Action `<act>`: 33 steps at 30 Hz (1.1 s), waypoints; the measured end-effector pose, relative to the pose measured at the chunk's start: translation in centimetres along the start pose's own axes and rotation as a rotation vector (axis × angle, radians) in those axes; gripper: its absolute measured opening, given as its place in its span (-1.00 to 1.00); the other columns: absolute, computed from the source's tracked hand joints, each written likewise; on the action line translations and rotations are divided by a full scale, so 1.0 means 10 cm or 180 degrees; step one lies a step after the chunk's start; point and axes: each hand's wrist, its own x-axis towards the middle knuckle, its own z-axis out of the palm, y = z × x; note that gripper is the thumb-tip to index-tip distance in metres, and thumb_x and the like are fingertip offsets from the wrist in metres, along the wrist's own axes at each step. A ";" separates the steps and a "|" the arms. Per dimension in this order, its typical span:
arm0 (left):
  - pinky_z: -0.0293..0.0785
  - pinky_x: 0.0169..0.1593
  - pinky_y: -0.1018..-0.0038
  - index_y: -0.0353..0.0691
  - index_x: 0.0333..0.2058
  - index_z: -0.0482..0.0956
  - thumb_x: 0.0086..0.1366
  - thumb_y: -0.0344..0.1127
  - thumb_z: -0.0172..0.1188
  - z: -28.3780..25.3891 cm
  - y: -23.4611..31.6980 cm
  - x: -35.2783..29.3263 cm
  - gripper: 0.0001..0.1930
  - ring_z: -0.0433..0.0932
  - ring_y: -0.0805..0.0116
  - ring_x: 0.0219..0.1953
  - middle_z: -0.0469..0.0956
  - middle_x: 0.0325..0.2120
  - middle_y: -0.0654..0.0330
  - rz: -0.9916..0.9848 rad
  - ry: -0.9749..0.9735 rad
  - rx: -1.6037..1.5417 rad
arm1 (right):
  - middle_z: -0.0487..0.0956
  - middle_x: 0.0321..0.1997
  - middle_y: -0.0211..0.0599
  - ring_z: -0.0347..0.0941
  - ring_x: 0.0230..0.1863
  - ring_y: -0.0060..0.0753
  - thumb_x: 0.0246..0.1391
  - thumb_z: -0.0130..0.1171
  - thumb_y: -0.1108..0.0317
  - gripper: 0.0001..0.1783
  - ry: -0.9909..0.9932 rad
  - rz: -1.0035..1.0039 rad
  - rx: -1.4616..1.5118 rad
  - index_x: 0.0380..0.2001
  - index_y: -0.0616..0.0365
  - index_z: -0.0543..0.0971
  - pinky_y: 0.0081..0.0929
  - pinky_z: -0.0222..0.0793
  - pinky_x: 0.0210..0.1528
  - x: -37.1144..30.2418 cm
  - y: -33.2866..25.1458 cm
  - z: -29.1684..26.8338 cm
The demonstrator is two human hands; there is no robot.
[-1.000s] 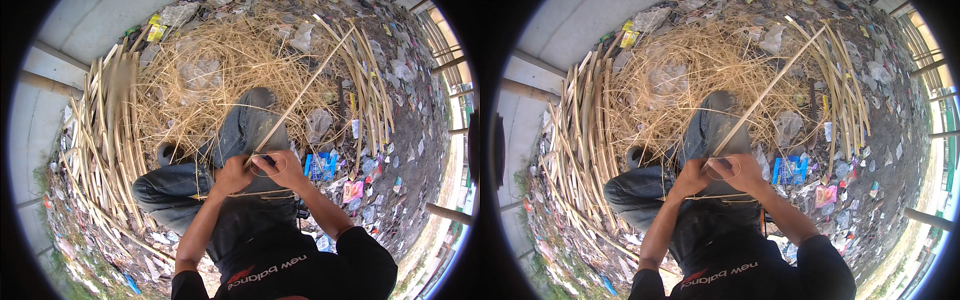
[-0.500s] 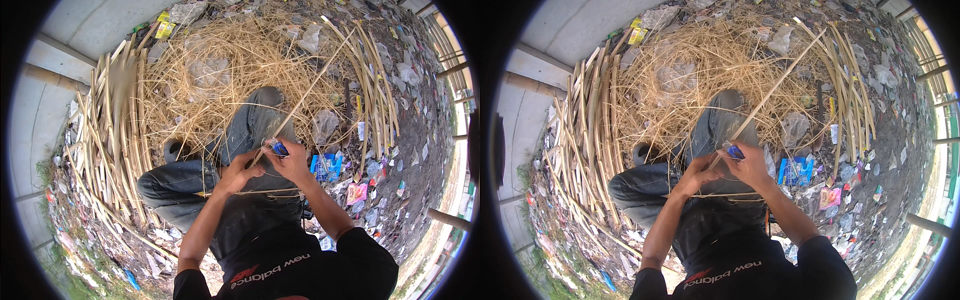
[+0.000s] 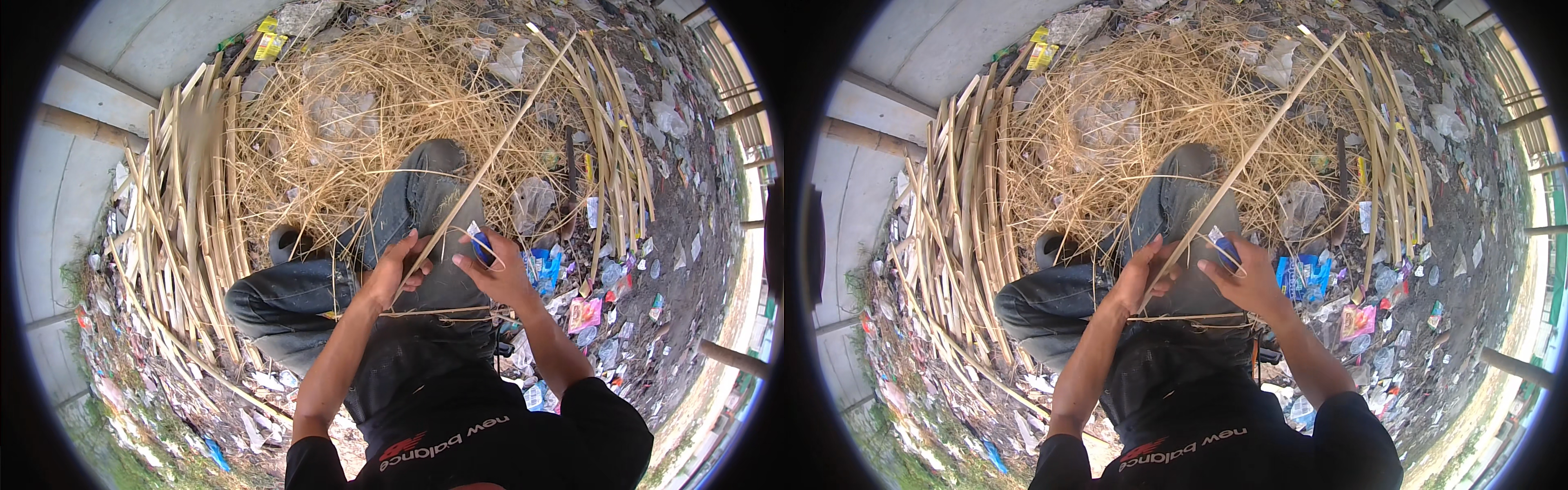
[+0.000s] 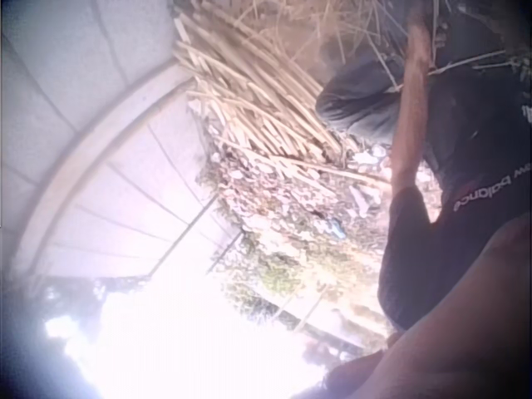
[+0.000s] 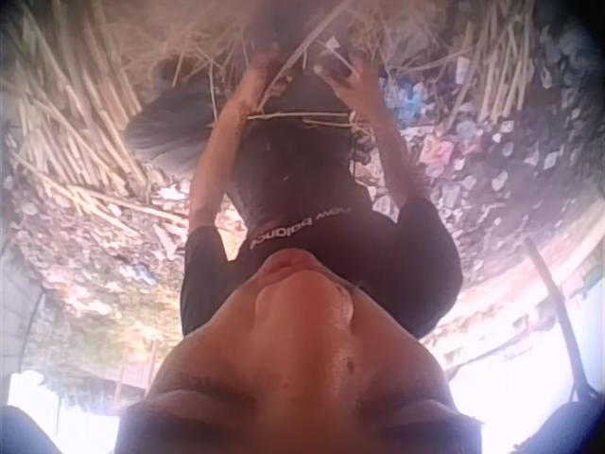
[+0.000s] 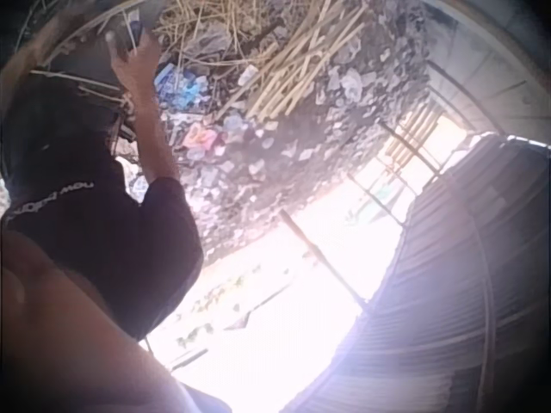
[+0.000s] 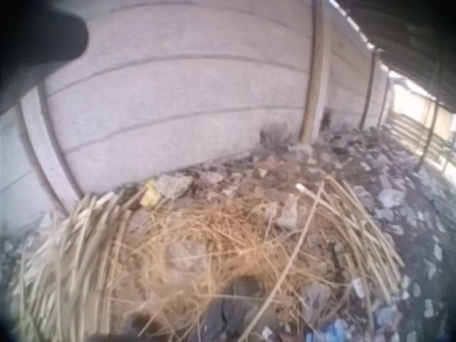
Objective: The person sits on the ground and uses a machete to split a long bamboo pole into thin strips. They then use a small knife to shave and refine the edges of the strips, holding the bamboo against their leg for stability.
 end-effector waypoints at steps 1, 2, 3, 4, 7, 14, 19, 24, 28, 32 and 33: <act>0.11 -0.52 0.59 -0.29 0.20 0.57 0.56 0.23 -0.12 0.03 -0.01 0.00 -0.32 0.29 0.58 -0.57 0.48 -0.49 0.29 0.0137 0.0102 0.0162 | 0.44 -0.55 -0.48 0.26 -0.53 -0.68 0.16 0.47 0.30 -0.66 0.0141 0.0170 -0.0071 -0.11 0.27 0.62 -0.56 0.23 -0.44 0.06 -0.01 -0.09; 0.08 -0.55 0.58 -0.29 0.21 0.56 0.58 0.18 -0.07 0.09 -0.02 -0.02 -0.37 0.24 0.58 -0.60 0.44 -0.51 0.31 0.0288 0.0214 0.0329 | 0.44 -0.52 -0.51 0.24 -0.51 -0.71 0.17 0.45 0.33 -0.66 0.0279 0.0325 -0.0136 -0.08 0.27 0.61 -0.57 0.22 -0.43 0.14 -0.07 -0.18; 0.06 -0.57 0.58 -0.29 0.23 0.55 0.60 0.12 -0.03 0.14 -0.03 -0.04 -0.42 0.19 0.58 -0.63 0.41 -0.53 0.32 0.0438 0.0328 0.0495 | 0.43 -0.50 -0.55 0.22 -0.49 -0.74 0.18 0.44 0.36 -0.65 0.0415 0.0479 -0.0199 -0.04 0.27 0.61 -0.59 0.21 -0.43 0.19 -0.10 -0.23; 0.06 -0.57 0.59 -0.31 0.22 0.55 0.60 0.09 -0.01 0.18 -0.03 -0.05 -0.43 0.19 0.60 -0.63 0.41 -0.53 0.32 0.0582 0.0380 0.0489 | 0.43 -0.50 -0.56 0.22 -0.49 -0.75 0.18 0.43 0.37 -0.65 0.0438 0.0421 -0.0032 -0.03 0.26 0.61 -0.59 0.21 -0.42 0.21 -0.11 -0.23; 0.10 -0.57 0.62 -0.34 0.25 0.52 0.60 0.04 0.02 0.29 0.03 -0.10 -0.45 0.21 0.62 -0.62 0.41 -0.53 0.34 0.1088 0.0456 0.0472 | 0.41 -0.50 -0.63 0.25 -0.49 -0.76 0.18 0.43 0.40 -0.60 0.0527 0.0275 0.0599 0.06 0.24 0.62 -0.62 0.21 -0.41 0.24 -0.16 -0.13; 0.38 0.01 0.46 -0.35 0.45 0.23 0.63 0.15 -0.20 0.53 0.17 -0.12 -0.28 0.40 0.44 -0.11 0.45 -0.12 0.20 0.3060 0.0294 0.0550 | 0.68 -0.14 -0.21 0.61 -0.19 -0.44 0.08 0.55 0.35 -0.40 0.0500 -0.1149 0.0933 0.17 0.24 0.58 -0.43 0.53 -0.10 0.21 -0.64 0.32; 0.11 0.36 0.11 -0.35 0.37 0.37 0.58 0.21 -0.19 0.49 0.26 -0.24 -0.27 0.17 0.10 0.28 0.27 0.18 -0.06 0.3361 0.1097 0.2384 | 0.69 -0.01 0.05 0.71 -0.15 -0.04 -0.09 0.59 0.41 -0.30 0.0326 -0.1051 0.0199 0.17 0.21 0.59 -0.31 0.59 -0.10 0.25 -0.54 0.23; 0.32 0.14 0.17 -0.17 -0.05 0.72 0.27 -0.09 0.32 0.05 0.44 -0.70 -0.63 0.32 0.06 0.07 0.34 -0.04 0.07 0.5217 0.2958 0.4161 | 0.72 -0.24 -0.06 0.70 -0.35 -0.13 -0.13 0.58 0.40 -0.41 -0.0373 -0.1187 -0.0314 0.05 0.21 0.68 -0.39 0.57 -0.24 0.33 -0.43 -0.11; 0.30 0.22 0.03 -0.08 0.02 0.58 0.11 0.31 0.48 -0.27 0.78 -1.17 -0.31 0.39 0.06 0.13 0.40 0.03 0.12 0.5506 0.3204 0.5645 | 0.69 -0.42 -0.25 0.64 -0.45 -0.23 -0.16 0.50 0.38 -0.52 -0.0797 -0.1265 -0.0688 -0.04 0.00 0.77 -0.42 0.52 -0.36 0.43 -0.36 -0.35; 0.38 0.15 0.09 0.01 0.15 0.58 0.19 0.10 0.47 -0.33 0.92 -1.37 -0.39 0.61 0.25 -0.07 0.61 -0.09 0.33 0.3808 0.2404 0.6885 | 0.73 -0.23 -0.19 0.70 -0.27 -0.22 -0.24 0.61 0.34 -0.43 -0.1387 -0.0784 -0.0858 -0.03 0.06 0.75 -0.37 0.56 -0.22 0.58 -0.39 -0.53; 0.47 0.06 0.21 0.02 0.18 0.61 0.24 -0.10 0.41 -0.38 0.91 -1.43 -0.48 0.61 0.31 -0.07 0.57 -0.19 0.29 0.3440 0.2193 0.6964 | 0.73 -0.21 -0.19 0.69 -0.23 -0.22 -0.24 0.63 0.30 -0.40 -0.1328 -0.0936 -0.0799 0.00 0.07 0.74 -0.36 0.56 -0.19 0.64 -0.35 -0.55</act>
